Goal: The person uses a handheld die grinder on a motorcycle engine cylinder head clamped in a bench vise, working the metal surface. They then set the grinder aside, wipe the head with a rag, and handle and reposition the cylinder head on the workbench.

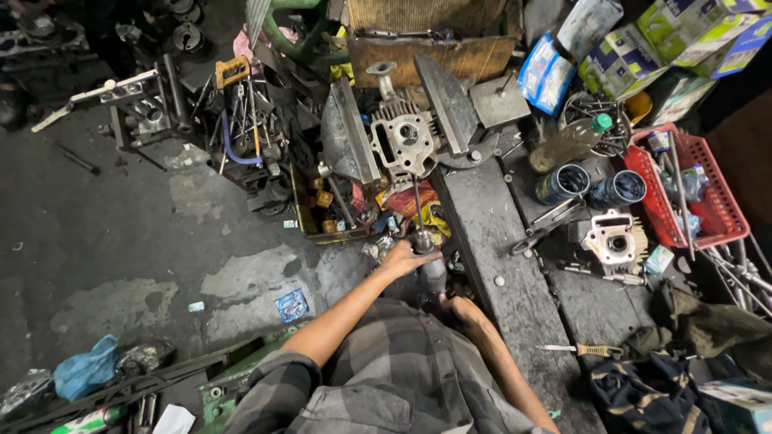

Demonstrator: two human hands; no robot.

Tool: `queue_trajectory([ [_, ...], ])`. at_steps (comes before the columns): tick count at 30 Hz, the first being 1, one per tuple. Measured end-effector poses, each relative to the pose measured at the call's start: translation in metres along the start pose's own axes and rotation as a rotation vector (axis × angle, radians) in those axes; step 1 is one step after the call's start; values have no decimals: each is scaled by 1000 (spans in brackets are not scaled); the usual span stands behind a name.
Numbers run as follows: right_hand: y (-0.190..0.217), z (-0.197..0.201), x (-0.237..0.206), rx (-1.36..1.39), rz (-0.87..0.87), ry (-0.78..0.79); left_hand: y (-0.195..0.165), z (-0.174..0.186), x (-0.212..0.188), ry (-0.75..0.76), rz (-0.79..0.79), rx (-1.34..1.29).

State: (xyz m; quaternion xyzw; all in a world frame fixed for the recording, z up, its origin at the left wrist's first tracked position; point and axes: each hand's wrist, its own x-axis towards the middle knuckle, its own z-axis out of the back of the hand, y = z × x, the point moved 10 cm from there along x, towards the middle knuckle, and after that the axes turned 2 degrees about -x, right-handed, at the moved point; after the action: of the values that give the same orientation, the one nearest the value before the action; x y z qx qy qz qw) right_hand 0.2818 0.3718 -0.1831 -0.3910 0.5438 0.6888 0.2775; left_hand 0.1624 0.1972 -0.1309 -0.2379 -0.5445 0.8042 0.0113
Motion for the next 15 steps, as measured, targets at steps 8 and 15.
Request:
queue_trajectory([
  [8,-13,5,-3,27,-125,-49,-13,0,-4,-7,-124,-99],
  [15,-12,-1,-3,42,-92,-6,-5,-2,-5,2,-82,-64],
])
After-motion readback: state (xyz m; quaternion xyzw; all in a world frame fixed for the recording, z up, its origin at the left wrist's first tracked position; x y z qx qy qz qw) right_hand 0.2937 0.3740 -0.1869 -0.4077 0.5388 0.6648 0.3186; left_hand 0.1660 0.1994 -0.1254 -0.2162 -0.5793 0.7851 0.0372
